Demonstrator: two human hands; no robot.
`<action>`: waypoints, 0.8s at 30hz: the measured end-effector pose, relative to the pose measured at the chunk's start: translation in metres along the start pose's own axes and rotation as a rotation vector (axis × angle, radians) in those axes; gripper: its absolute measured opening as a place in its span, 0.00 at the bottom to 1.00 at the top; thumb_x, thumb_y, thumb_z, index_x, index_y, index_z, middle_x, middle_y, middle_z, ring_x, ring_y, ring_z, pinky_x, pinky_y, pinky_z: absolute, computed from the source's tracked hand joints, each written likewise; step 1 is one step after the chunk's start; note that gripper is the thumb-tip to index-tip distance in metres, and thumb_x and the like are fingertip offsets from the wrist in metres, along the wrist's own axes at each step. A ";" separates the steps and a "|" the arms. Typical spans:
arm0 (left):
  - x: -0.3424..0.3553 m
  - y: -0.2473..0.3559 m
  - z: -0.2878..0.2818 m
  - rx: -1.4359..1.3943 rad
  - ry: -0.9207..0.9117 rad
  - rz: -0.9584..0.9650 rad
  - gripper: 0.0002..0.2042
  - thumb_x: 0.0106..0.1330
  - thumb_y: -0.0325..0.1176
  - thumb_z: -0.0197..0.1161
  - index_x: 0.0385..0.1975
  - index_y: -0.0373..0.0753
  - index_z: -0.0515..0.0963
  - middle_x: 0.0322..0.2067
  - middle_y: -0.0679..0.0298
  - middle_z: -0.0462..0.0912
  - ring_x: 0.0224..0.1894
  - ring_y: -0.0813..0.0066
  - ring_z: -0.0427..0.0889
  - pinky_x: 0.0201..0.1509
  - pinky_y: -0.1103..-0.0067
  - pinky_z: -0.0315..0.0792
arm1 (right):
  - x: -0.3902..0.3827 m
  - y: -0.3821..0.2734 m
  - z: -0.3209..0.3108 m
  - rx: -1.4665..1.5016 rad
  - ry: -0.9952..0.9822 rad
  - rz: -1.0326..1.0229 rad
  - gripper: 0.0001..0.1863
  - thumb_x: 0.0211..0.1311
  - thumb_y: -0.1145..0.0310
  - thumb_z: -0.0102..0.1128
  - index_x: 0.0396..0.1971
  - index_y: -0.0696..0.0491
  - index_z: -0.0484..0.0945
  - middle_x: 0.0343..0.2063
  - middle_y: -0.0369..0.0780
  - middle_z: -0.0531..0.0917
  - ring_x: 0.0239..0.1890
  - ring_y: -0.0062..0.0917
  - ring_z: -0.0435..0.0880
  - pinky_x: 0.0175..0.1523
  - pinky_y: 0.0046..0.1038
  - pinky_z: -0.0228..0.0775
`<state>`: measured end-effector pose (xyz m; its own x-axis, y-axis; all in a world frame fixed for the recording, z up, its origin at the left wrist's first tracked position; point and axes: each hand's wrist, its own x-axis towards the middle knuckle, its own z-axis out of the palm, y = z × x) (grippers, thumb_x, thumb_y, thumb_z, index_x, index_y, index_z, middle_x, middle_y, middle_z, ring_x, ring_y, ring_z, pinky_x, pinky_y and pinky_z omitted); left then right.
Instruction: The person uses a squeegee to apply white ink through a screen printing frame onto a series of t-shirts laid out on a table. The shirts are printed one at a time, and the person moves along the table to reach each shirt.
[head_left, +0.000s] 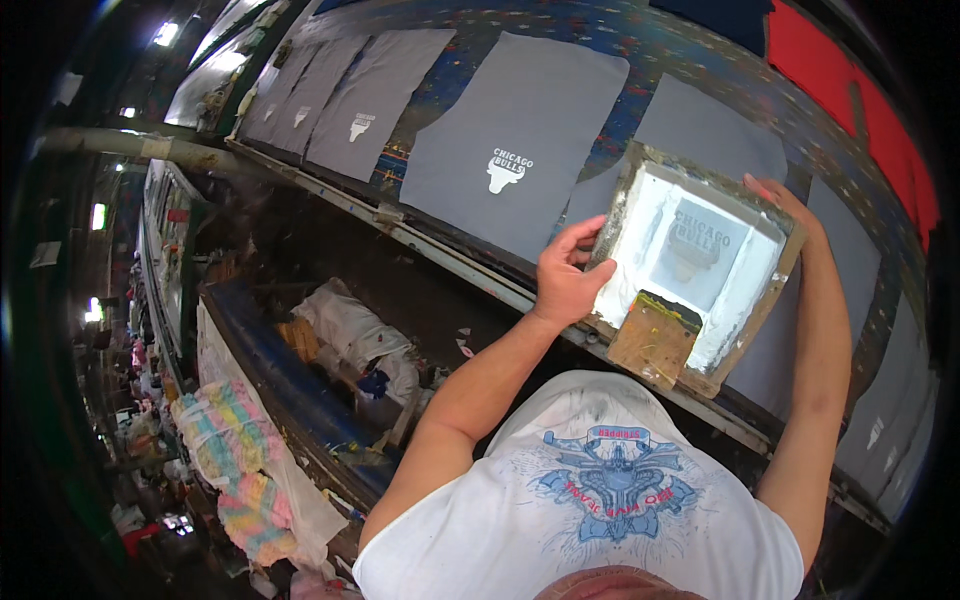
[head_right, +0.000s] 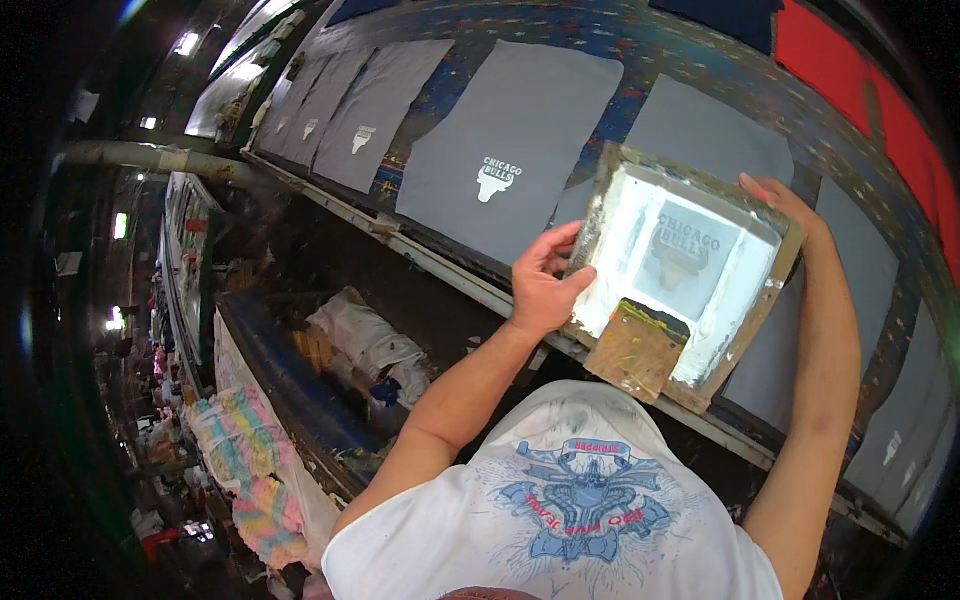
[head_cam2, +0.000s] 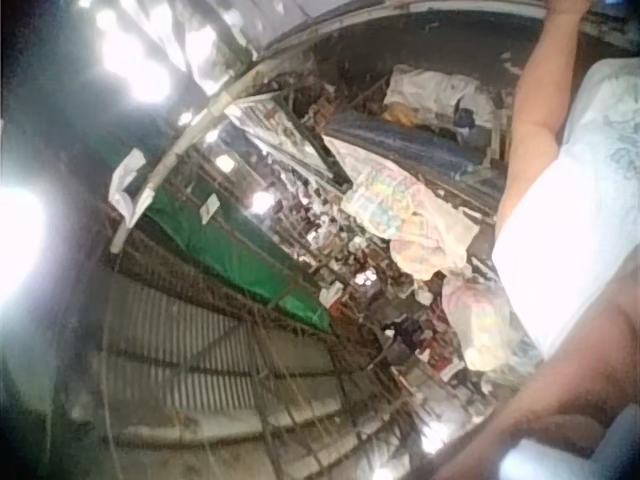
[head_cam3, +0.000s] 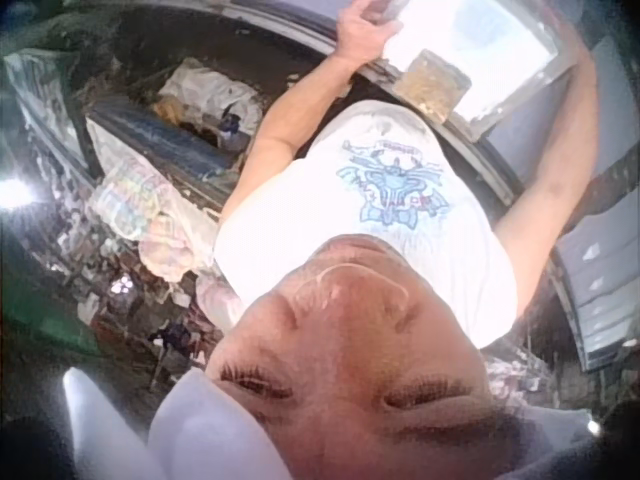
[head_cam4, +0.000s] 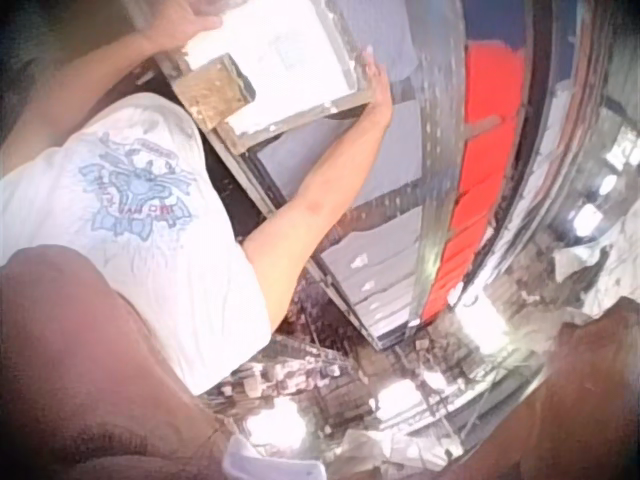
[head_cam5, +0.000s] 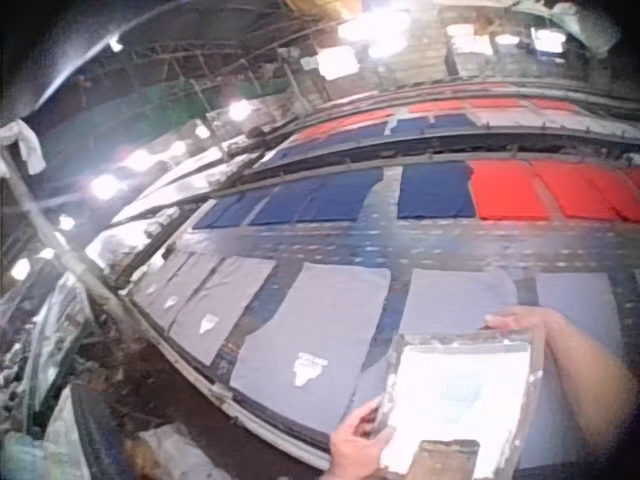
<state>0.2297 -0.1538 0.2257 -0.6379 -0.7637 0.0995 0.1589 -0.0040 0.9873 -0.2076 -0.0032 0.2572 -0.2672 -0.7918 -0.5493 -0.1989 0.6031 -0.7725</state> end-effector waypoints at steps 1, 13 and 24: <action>-0.003 0.009 -0.001 -0.041 0.023 0.013 0.33 0.63 0.12 0.76 0.71 0.29 0.79 0.62 0.54 0.86 0.62 0.69 0.86 0.64 0.73 0.86 | -0.006 0.006 -0.001 0.030 0.022 -0.017 0.45 0.83 0.30 0.55 0.69 0.62 0.84 0.64 0.48 0.89 0.67 0.31 0.85 0.74 0.38 0.75; -0.055 0.127 -0.162 -0.067 0.520 0.170 0.38 0.60 0.10 0.71 0.75 0.25 0.71 0.67 0.45 0.84 0.68 0.57 0.85 0.75 0.64 0.80 | -0.057 0.042 0.021 0.105 0.378 -0.170 0.36 0.86 0.40 0.58 0.72 0.56 0.82 0.53 0.41 0.91 0.57 0.23 0.86 0.67 0.29 0.75; 0.145 0.130 -0.812 -0.067 0.690 0.172 0.40 0.66 0.10 0.65 0.82 0.24 0.62 0.75 0.38 0.76 0.71 0.52 0.82 0.78 0.62 0.76 | 0.177 -0.273 0.391 0.168 0.914 -0.172 0.28 0.86 0.51 0.63 0.72 0.55 0.84 0.55 0.40 0.93 0.57 0.25 0.89 0.65 0.28 0.76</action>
<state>0.7700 -0.7895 0.2675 0.0193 -0.9913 0.1304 0.2748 0.1307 0.9526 0.1677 -0.3455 0.2463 -0.8966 -0.4425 -0.0161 -0.1849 0.4071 -0.8945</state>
